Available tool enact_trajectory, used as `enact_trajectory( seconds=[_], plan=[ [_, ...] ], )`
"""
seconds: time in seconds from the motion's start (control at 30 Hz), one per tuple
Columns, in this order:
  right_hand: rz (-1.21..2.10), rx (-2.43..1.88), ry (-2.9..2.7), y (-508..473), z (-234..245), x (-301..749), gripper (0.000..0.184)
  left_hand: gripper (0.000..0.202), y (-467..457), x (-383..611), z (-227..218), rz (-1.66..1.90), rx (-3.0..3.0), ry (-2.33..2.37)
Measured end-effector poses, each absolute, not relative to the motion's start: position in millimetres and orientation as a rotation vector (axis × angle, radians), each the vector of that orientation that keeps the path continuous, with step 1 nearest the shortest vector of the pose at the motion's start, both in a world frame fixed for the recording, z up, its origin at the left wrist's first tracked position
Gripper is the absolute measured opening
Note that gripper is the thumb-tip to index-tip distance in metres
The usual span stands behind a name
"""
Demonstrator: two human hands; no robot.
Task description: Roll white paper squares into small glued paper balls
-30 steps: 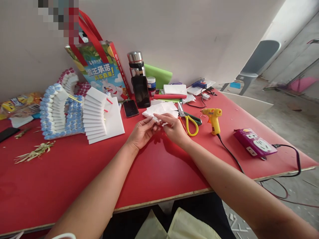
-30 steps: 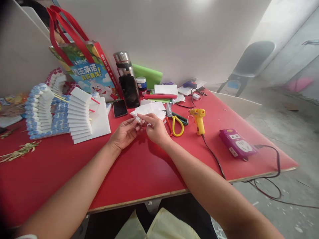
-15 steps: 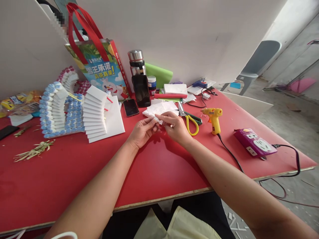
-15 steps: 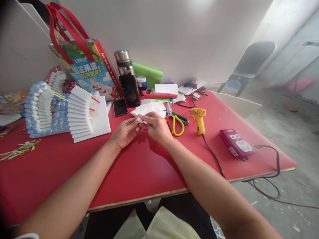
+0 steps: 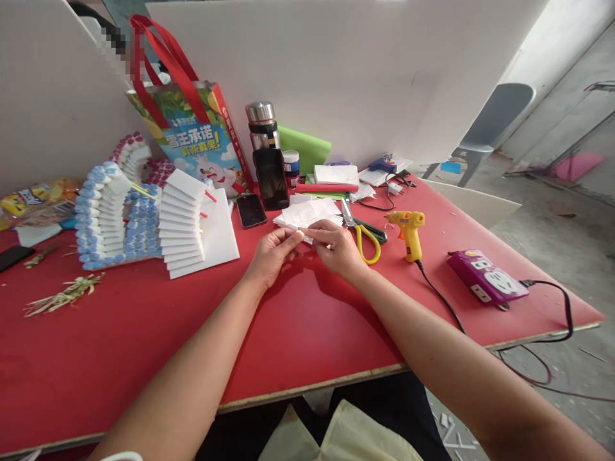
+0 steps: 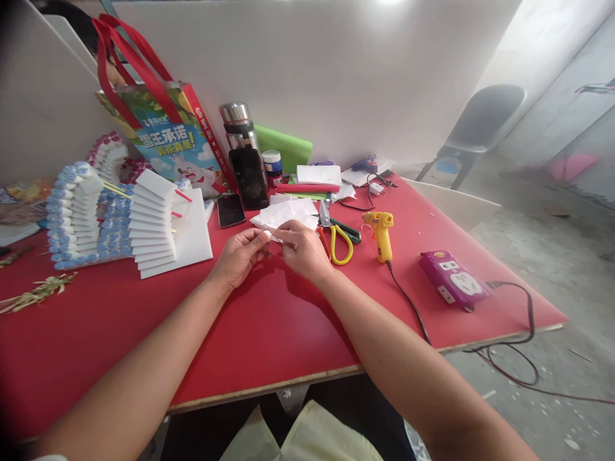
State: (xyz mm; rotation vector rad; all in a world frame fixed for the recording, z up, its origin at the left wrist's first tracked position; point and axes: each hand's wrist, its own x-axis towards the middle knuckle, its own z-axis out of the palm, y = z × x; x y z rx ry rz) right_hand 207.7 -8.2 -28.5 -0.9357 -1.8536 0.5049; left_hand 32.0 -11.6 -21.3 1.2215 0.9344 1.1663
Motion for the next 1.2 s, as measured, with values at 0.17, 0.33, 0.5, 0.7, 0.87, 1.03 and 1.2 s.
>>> enact_trajectory(
  seconds=[0.17,0.33,0.5,0.7,0.87,1.03,1.2],
  plan=[
    [0.576,-0.896,-1.765,-7.9,-26.3,207.1,0.045,0.035,-14.9,34.0,-16.2,1.182,1.419,1.078],
    [0.596,-0.879,-1.743,-8.6,-23.9,206.9,0.045,0.034,-14.7,34.7,-16.6,1.222,1.509,1.166],
    [0.630,-0.926,-1.701,-9.1,-20.5,207.8,0.040,0.030,-12.0,32.8,-21.3,1.273,1.611,1.234],
    [0.794,-1.050,-1.560,-7.9,-18.8,206.5,0.026,0.025,-13.2,33.8,-21.8,1.372,1.769,1.197],
    [0.879,-1.086,-1.472,-6.9,-22.6,204.3,0.019,0.021,-15.3,34.2,-20.6,1.358,1.859,1.233],
    [1.059,-1.070,-1.423,-11.7,-25.4,199.6,0.024,0.017,-14.9,34.7,-25.9,1.308,1.961,1.259],
    [1.142,-1.081,-1.386,-12.6,-26.6,198.9,0.026,0.020,-16.0,37.0,-28.1,1.295,1.909,1.234]
  ],
)
